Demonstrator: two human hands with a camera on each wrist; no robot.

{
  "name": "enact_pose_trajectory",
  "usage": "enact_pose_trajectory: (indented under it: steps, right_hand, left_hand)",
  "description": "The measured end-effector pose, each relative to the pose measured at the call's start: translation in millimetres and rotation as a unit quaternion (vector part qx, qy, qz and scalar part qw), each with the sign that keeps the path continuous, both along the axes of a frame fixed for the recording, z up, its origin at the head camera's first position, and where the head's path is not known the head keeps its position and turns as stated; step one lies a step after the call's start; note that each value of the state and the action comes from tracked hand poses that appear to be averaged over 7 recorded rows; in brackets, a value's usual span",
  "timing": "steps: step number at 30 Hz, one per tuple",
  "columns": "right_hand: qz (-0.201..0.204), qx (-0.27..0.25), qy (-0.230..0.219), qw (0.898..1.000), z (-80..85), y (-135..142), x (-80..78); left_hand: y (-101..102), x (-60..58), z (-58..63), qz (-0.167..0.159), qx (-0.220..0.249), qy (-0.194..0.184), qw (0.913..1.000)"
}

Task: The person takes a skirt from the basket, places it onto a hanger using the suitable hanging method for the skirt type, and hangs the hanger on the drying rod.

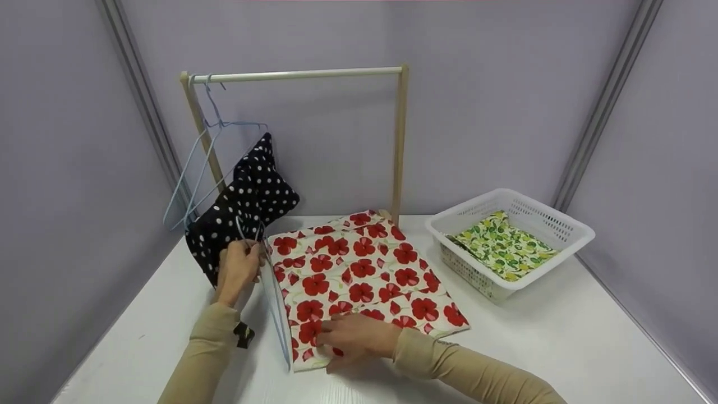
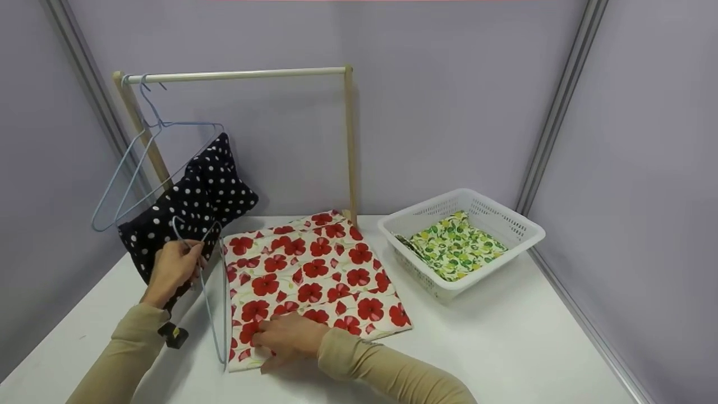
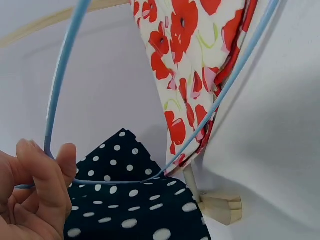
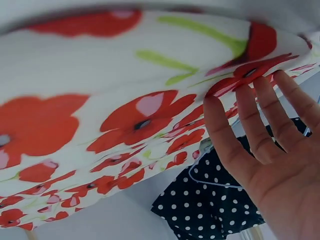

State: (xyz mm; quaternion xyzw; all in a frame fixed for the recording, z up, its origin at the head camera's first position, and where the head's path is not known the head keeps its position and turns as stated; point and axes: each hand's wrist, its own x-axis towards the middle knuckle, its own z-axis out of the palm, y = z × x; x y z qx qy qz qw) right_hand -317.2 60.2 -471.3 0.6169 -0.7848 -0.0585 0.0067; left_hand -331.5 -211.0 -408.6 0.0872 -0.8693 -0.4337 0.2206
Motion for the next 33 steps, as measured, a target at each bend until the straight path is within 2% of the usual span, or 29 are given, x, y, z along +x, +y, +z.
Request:
enact_pose_trajectory:
  steps: [4, 6, 8, 11, 14, 17, 20, 24, 28, 33]
  right_hand:
    - [0.03, -0.019, 0.067, 0.997, -5.7, -5, 0.8]
    - [0.037, -0.033, 0.085, 0.995, -7.0, -6, 0.4]
    - [0.023, -0.052, 0.068, 0.996, -6.3, -6, -2.3]
    - [-0.027, -0.093, -0.01, 0.995, -1.2, -5, -10.3]
    - [-0.083, -0.154, -0.09, 0.98, 5.1, -1, -22.0]
    - [-0.101, -0.194, -0.135, 0.966, 10.3, 4, -30.8]
    - [-0.093, -0.209, -0.145, 0.963, 15.5, 5, -33.9]
    - [-0.107, -0.246, -0.143, 0.953, 23.7, 3, -34.2]
    - [-0.133, -0.31, -0.144, 0.93, 30.5, 3, -35.5]
    - [-0.144, -0.381, -0.127, 0.904, 33.8, 3, -39.3]
  left_hand:
    - [2, 2.9, 3.7, 0.019, -0.036, 0.02, 0.999]
    - [4, 5.3, 5.8, 0.022, -0.056, 0.028, 0.9978]
    - [6, 7.0, 6.5, 0.021, -0.07, 0.025, 0.997]
    - [8, 8.6, 5.2, 0.015, -0.068, 0.007, 0.9976]
    - [8, 6.3, 2.2, -0.003, -0.048, -0.006, 0.9988]
    - [5, 2.4, -0.9, -0.028, -0.018, -0.008, 0.9994]
    - [1, -3.5, -2.0, -0.051, 0.017, -0.01, 0.9985]
    - [-1, -13.8, 0.0, -0.059, 0.063, -0.016, 0.9962]
    - [-1, -23.5, 1.1, -0.054, 0.081, -0.022, 0.995]
    - [-9, -28.6, 1.1, -0.041, 0.056, -0.023, 0.9973]
